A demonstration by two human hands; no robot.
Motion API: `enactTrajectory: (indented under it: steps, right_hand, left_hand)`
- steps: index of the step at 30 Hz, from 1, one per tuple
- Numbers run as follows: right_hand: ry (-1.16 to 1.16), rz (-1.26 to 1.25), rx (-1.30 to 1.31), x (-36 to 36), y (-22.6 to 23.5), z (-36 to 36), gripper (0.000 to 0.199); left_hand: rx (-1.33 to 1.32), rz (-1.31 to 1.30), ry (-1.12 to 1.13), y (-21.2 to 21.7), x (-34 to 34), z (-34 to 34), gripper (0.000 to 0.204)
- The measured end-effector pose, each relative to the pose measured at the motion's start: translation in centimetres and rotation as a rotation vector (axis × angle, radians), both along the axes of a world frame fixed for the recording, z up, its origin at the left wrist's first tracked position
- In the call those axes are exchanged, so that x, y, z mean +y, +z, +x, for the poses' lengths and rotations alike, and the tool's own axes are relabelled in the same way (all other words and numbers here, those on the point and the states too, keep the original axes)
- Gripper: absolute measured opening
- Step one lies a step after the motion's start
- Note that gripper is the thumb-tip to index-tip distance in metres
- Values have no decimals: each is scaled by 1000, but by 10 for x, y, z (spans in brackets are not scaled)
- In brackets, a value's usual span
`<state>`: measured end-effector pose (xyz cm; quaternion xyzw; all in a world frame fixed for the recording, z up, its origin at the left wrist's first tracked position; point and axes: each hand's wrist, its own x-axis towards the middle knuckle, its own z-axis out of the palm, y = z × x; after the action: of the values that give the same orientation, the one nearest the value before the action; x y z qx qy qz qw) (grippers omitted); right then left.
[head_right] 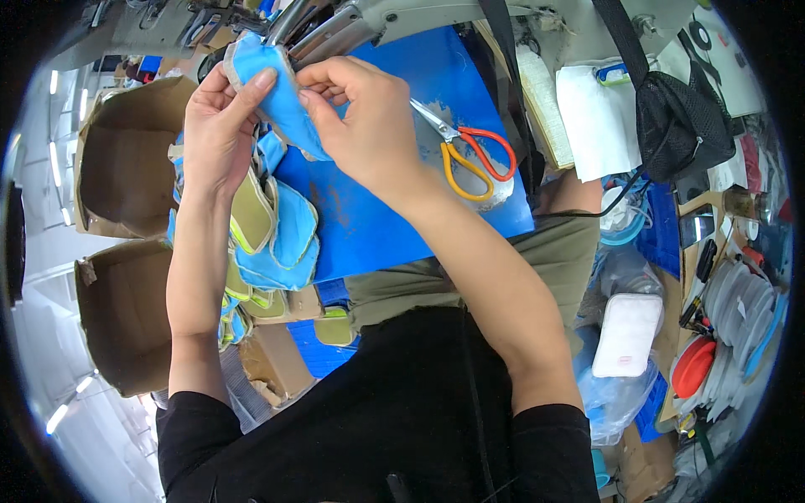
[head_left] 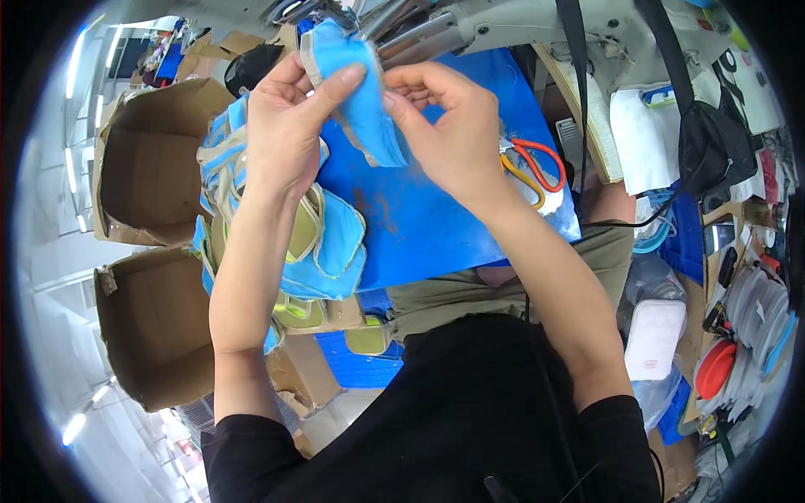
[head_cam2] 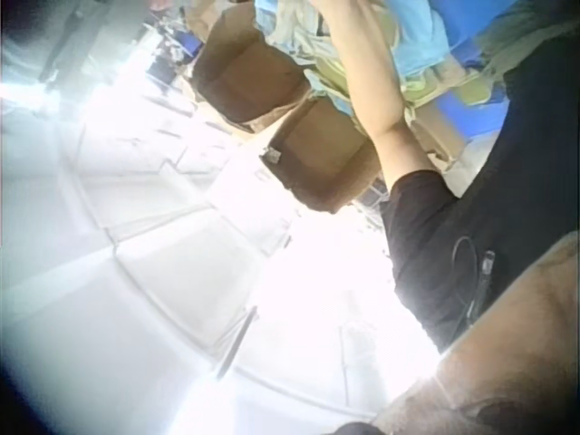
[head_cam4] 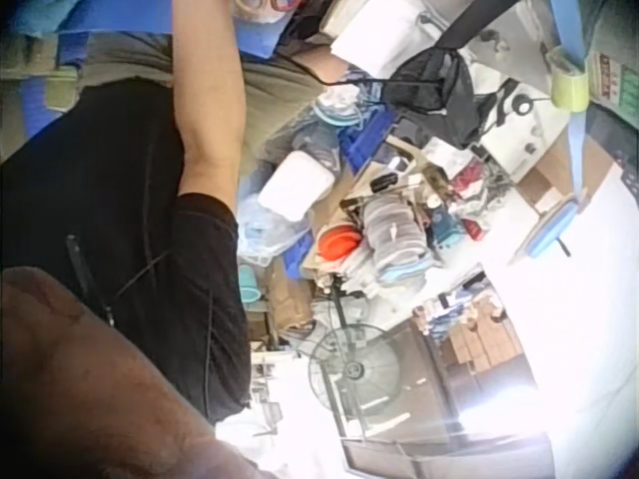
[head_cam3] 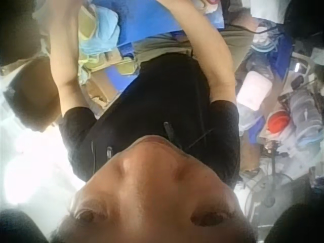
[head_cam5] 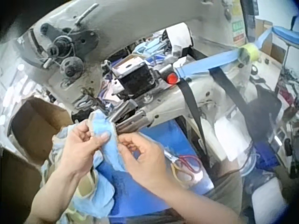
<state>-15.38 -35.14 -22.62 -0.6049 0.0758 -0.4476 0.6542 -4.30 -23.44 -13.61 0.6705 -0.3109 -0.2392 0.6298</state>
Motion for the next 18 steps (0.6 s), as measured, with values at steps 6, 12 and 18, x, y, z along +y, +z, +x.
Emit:
enactTrajectory:
  steps: [6,12,18]
  right_hand:
    - [29,-36,-2,-7,-8,3,15]
    - [32,-76,-22,-12,-11,2,18]
    - [64,-40,-9,-12,-12,2,17]
  left_hand:
    - [-28,-2,12,-5,0,-1,33]
    - [274,-7,-51,-1,2,4,31]
    - [116,0,-66,-3,2,5,32]
